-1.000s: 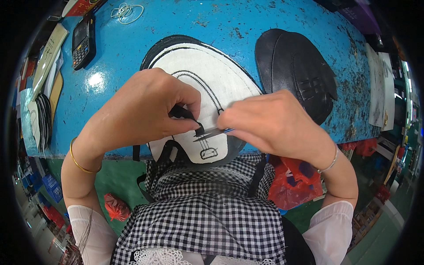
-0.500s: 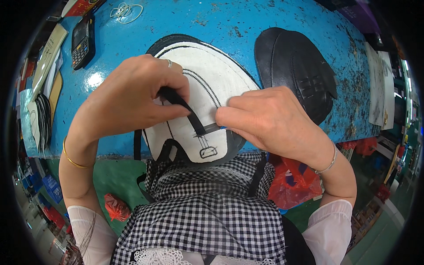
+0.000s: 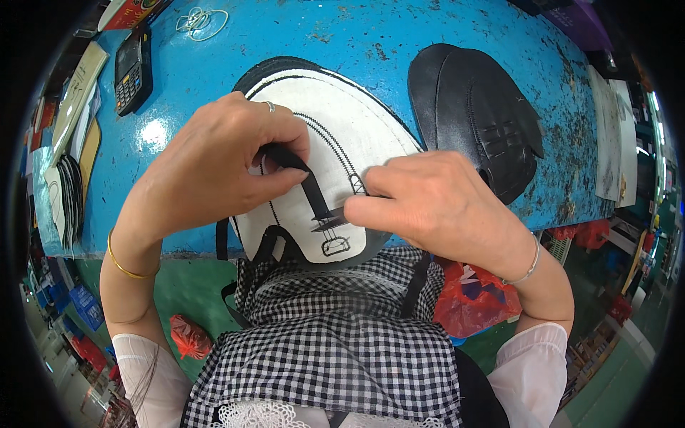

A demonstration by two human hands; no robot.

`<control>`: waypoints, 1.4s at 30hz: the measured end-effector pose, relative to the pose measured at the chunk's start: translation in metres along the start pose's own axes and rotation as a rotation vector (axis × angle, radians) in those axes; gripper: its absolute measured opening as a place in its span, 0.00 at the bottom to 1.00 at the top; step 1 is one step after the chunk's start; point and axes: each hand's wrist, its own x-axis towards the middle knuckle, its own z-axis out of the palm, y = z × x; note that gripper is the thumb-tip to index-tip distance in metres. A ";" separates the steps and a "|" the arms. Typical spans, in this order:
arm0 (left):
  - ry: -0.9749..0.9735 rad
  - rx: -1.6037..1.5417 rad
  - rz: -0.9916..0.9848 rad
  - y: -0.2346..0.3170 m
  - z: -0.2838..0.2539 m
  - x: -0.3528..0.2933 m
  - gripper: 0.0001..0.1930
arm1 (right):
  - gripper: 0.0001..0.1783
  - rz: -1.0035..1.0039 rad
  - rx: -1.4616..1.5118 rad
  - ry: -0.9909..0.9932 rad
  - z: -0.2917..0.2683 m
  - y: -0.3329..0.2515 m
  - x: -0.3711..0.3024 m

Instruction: The person applies adhesive paste to shoe uppers and shoe soles with a brush, then assembles the shoe components by hand at a workstation.

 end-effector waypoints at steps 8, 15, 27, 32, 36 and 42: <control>0.046 -0.050 -0.034 0.004 0.007 -0.006 0.08 | 0.10 0.083 0.090 0.119 0.002 -0.007 -0.001; 0.056 -0.050 -0.036 0.004 0.009 -0.006 0.09 | 0.06 -0.001 -0.090 0.094 0.022 -0.044 -0.013; 0.032 -0.133 -0.055 0.001 0.008 -0.006 0.08 | 0.04 0.122 -0.243 -0.003 0.014 -0.080 -0.016; 0.024 -0.144 -0.038 -0.003 0.008 -0.007 0.08 | 0.10 0.250 0.154 0.166 -0.009 -0.031 -0.003; -0.010 -0.147 -0.054 0.000 0.005 -0.005 0.08 | 0.11 0.196 0.078 0.108 -0.010 -0.003 0.000; -0.008 -0.146 -0.042 -0.001 0.005 -0.004 0.07 | 0.08 0.056 -0.093 0.031 -0.005 0.000 0.010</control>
